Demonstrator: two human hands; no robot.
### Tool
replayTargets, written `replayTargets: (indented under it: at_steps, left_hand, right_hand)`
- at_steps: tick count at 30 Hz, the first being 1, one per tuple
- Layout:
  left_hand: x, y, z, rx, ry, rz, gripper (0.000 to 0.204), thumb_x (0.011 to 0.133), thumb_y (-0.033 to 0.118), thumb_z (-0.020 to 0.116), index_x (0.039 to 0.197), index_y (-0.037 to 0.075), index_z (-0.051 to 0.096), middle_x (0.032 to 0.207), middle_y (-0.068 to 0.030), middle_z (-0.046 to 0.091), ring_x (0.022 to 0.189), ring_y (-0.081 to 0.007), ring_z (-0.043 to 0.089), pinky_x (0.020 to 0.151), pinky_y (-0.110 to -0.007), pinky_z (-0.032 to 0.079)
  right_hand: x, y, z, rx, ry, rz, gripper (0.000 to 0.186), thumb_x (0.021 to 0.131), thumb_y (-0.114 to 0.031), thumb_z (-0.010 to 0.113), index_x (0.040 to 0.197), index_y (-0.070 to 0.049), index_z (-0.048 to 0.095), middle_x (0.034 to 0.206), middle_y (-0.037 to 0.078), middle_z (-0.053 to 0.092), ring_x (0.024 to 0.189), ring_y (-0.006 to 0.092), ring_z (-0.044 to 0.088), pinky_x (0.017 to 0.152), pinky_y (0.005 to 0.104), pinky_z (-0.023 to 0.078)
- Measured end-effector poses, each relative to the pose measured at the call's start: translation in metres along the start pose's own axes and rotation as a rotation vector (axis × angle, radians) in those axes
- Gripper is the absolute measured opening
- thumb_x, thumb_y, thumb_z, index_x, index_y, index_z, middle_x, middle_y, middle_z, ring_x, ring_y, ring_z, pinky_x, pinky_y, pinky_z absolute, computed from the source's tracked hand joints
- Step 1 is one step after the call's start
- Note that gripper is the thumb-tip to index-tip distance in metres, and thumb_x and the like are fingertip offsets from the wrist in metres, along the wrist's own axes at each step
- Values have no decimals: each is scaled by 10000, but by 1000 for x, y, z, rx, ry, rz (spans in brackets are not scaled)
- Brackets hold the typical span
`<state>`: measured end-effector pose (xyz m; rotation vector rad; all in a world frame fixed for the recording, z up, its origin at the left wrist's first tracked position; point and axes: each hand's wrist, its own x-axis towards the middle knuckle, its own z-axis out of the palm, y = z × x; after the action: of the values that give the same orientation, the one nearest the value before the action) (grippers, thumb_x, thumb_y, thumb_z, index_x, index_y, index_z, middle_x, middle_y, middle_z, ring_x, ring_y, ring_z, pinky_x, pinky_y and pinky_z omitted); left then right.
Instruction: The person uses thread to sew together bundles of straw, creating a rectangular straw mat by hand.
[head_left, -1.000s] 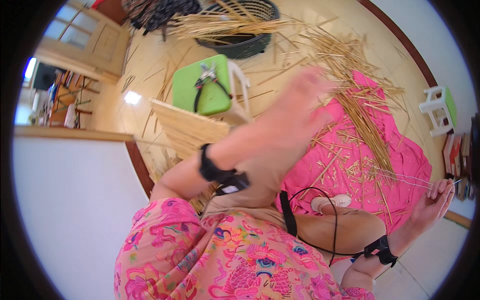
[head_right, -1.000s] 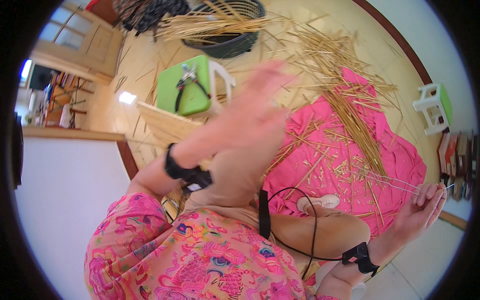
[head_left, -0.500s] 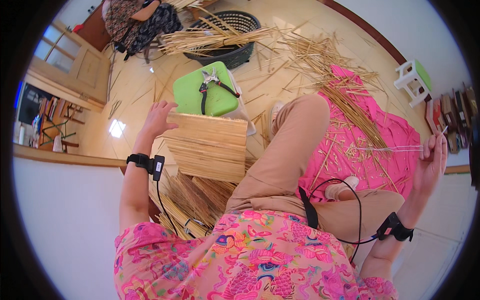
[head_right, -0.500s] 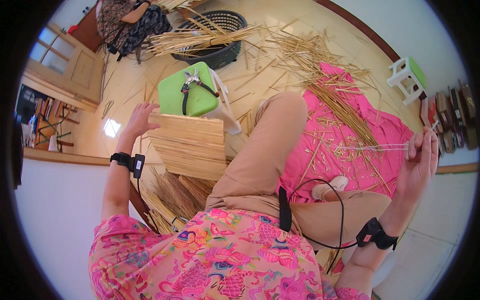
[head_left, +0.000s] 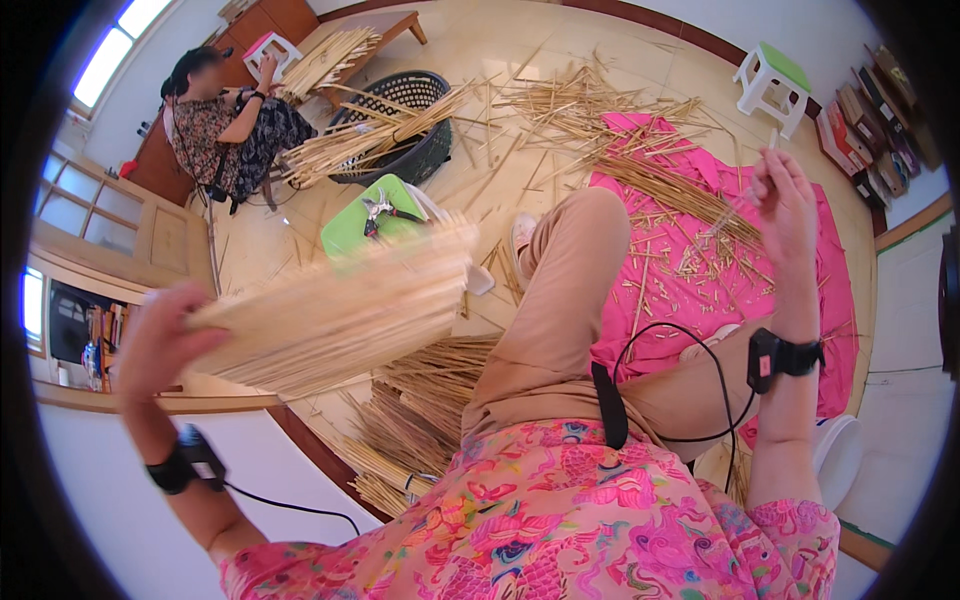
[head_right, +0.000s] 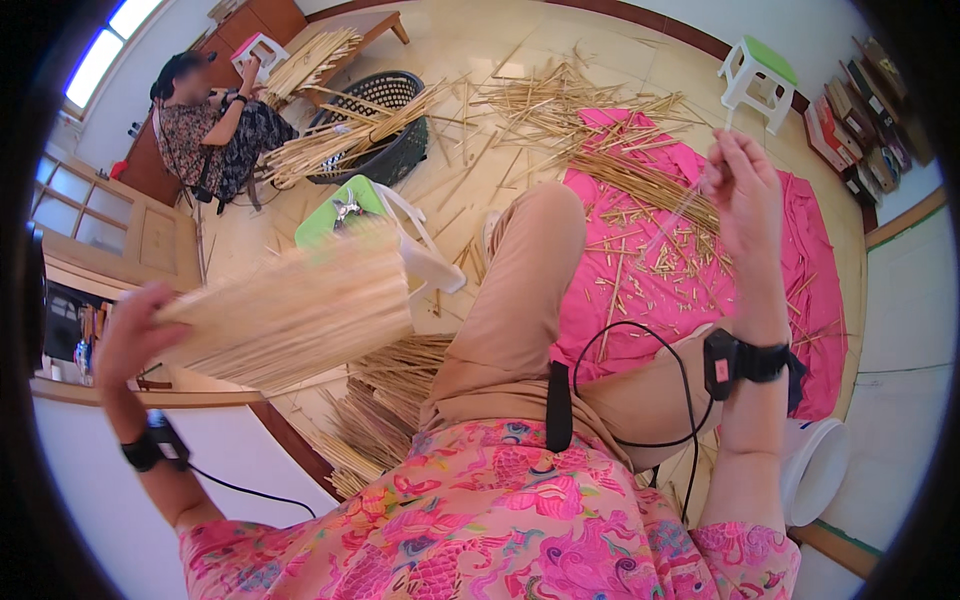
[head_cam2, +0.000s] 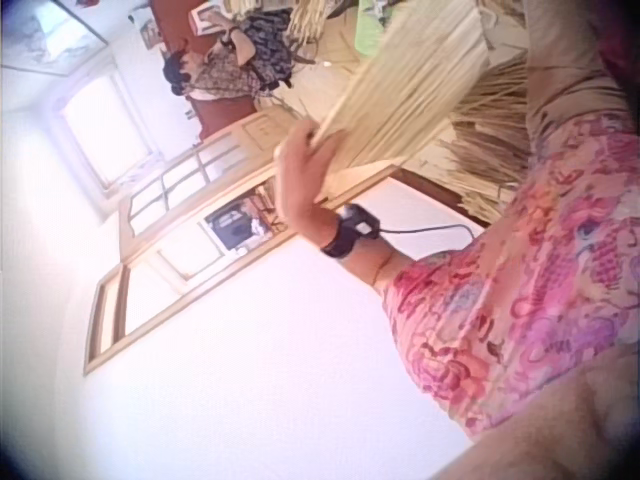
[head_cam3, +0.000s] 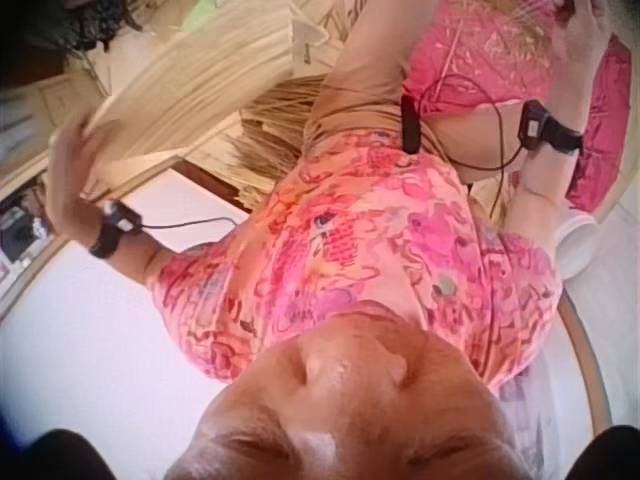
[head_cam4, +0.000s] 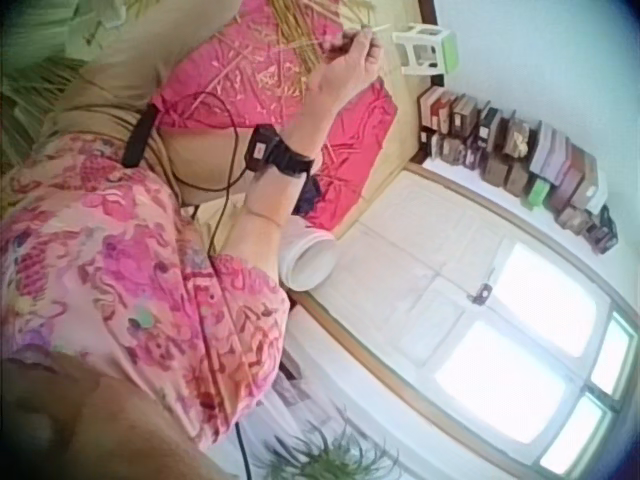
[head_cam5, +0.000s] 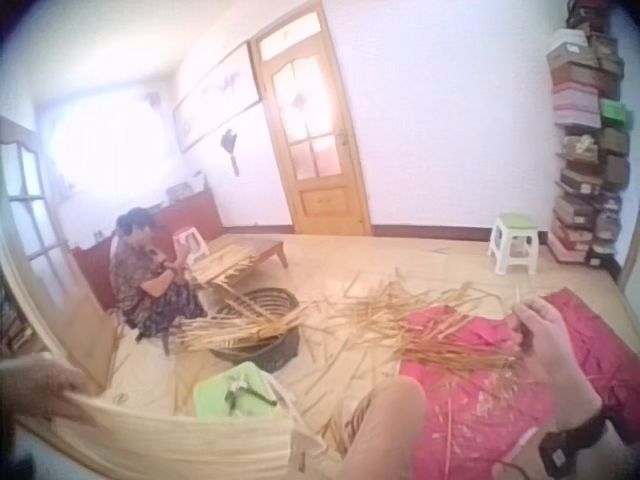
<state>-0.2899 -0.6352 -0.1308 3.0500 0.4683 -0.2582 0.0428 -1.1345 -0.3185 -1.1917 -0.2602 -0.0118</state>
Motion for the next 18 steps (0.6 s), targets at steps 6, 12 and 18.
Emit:
replayTargets:
  at_steps: [6,12,18]
  left_hand:
    - [-24,-25,-145,-400,310,-5,612,835,293,676,1319,-19,471,1192,-82,585,1103,-148,543,964,-291,416]
    - [40,23,-188,-481,705,201,523,899,327,630,1278,-11,505,1159,-74,608,1049,-125,572,924,-273,443]
    - [215,83,-147,-767,573,571,403,916,272,620,1214,9,549,1104,-51,642,960,-100,601,865,-255,471]
  right_hand:
    - [9,45,-26,-6,63,146,108,939,-151,585,923,-45,588,744,-5,560,567,68,481,521,219,405]
    - [15,58,-69,-22,169,113,112,938,-164,584,895,-62,583,755,2,591,599,76,527,537,216,451]
    - [19,22,-120,27,498,-63,111,946,-137,529,946,-29,555,836,76,644,593,98,555,513,231,459]
